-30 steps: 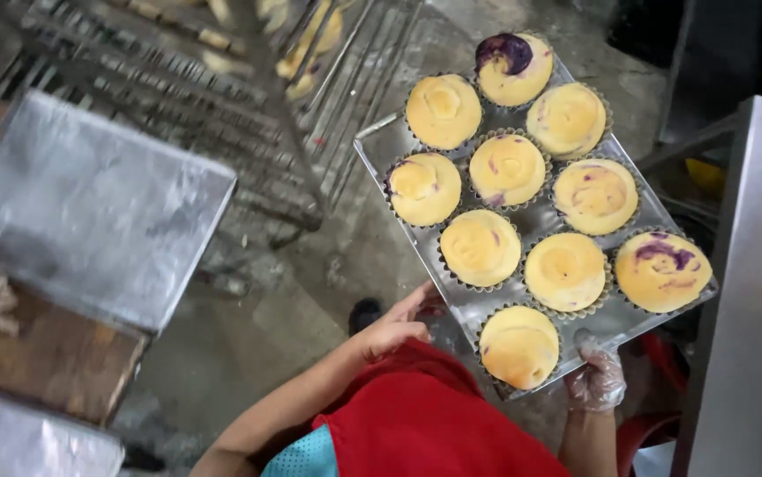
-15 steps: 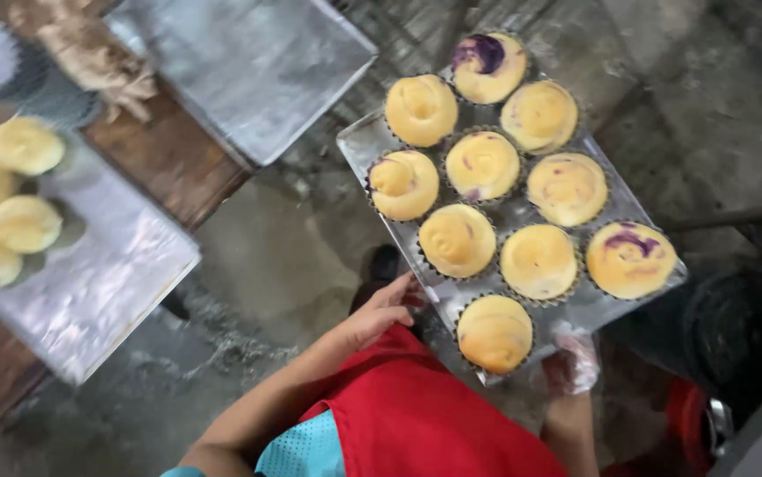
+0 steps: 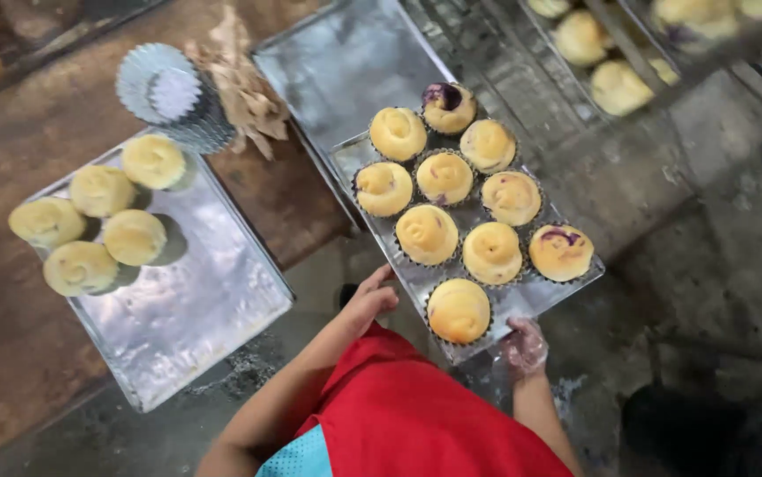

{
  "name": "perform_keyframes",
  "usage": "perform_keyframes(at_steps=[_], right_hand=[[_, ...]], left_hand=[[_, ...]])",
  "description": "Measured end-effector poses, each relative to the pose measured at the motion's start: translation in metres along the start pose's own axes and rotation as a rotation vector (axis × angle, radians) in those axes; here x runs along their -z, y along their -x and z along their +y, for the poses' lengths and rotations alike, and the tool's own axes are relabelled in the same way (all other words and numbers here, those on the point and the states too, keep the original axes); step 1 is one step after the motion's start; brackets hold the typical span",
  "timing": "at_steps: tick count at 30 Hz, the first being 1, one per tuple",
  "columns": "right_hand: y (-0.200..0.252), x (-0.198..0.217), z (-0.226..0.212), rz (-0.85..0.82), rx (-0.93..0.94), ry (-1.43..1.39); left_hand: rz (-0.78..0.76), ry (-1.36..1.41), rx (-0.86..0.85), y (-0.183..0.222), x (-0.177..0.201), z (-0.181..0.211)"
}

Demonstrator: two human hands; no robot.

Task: The person carries a tray of buns to a rack and then transfers individual buns into metal molds on a different tray by hand. They continue arranging the buns into molds and moving them between trays before returning the filled molds to the rack.

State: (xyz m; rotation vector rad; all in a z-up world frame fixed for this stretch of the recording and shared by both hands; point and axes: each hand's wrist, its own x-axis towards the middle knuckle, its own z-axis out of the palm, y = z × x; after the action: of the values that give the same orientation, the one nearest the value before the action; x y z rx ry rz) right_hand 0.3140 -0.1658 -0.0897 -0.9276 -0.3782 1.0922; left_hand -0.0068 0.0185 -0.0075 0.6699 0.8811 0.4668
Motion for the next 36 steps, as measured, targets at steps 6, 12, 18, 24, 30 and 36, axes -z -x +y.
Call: perform_keyframes(at_steps=[6,12,18,24,30,36], right_hand=[[-0.088,-0.068,0.031,0.002,-0.405,-0.428],[-0.201,-0.126,0.054,0.138,-0.560,0.096],[-0.289,-0.152,0.047,-0.009,-0.663,0.765],[-0.339,-0.202,-0.022,-0.486,-0.636,1.386],[-0.401,-0.227,-0.061,-0.203,-0.121,1.301],[-0.496,-0.169,-0.032,0.110,-0.205,1.026]], left_hand=[[-0.044,-0.355,-0.388,-0.089,0.082,0.047],[0.363,-0.242,-0.178,-0.082,0.133,0.092],[0.509,-0.028,-0.191,-0.060,0.154,0.085],[0.606,-0.141,-0.313,-0.082,0.134,0.069],[0.647,-0.579,-0.343,-0.101,0.070,0.131],[0.645,-0.965,-0.521,-0.109,0.035,0.174]])
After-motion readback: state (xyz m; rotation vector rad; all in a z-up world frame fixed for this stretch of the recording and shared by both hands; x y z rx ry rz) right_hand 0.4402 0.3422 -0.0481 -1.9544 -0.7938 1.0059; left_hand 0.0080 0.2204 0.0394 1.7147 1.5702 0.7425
